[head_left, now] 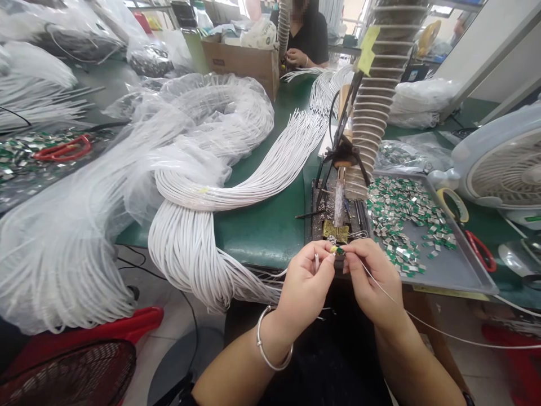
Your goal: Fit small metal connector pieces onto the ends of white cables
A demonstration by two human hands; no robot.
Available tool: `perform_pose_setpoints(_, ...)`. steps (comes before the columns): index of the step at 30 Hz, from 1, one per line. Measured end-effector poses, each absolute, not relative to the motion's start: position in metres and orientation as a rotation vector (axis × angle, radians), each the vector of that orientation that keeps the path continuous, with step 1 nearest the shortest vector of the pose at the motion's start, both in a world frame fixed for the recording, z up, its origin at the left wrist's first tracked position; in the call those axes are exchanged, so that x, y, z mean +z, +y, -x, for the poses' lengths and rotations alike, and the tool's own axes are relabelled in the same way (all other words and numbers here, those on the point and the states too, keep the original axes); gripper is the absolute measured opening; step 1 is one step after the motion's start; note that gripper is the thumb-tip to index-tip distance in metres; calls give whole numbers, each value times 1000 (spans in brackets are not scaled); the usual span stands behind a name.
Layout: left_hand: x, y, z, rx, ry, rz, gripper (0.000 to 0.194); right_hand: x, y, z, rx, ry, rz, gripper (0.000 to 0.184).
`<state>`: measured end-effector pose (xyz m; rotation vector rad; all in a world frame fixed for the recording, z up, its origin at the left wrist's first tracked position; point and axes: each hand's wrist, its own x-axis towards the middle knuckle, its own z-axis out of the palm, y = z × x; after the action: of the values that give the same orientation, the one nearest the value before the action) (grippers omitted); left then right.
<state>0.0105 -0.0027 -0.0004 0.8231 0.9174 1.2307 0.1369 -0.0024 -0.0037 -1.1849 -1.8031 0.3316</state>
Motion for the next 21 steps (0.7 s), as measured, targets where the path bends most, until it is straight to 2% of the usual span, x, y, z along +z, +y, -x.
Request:
perform_pose_setpoints(7,-1,-1,-10,1203,959,-744,20,-16,-9,-136,151,-1754,1084,35)
perform_pose_setpoints(12,1,1,-10,1200,950,-704,19,-27,-15,-134,241,-1618,1059,31)
perform_pose_setpoints(21,5,3,-12,1188,924,-653,16,-22,-9,-137,26,-1727,1022,26)
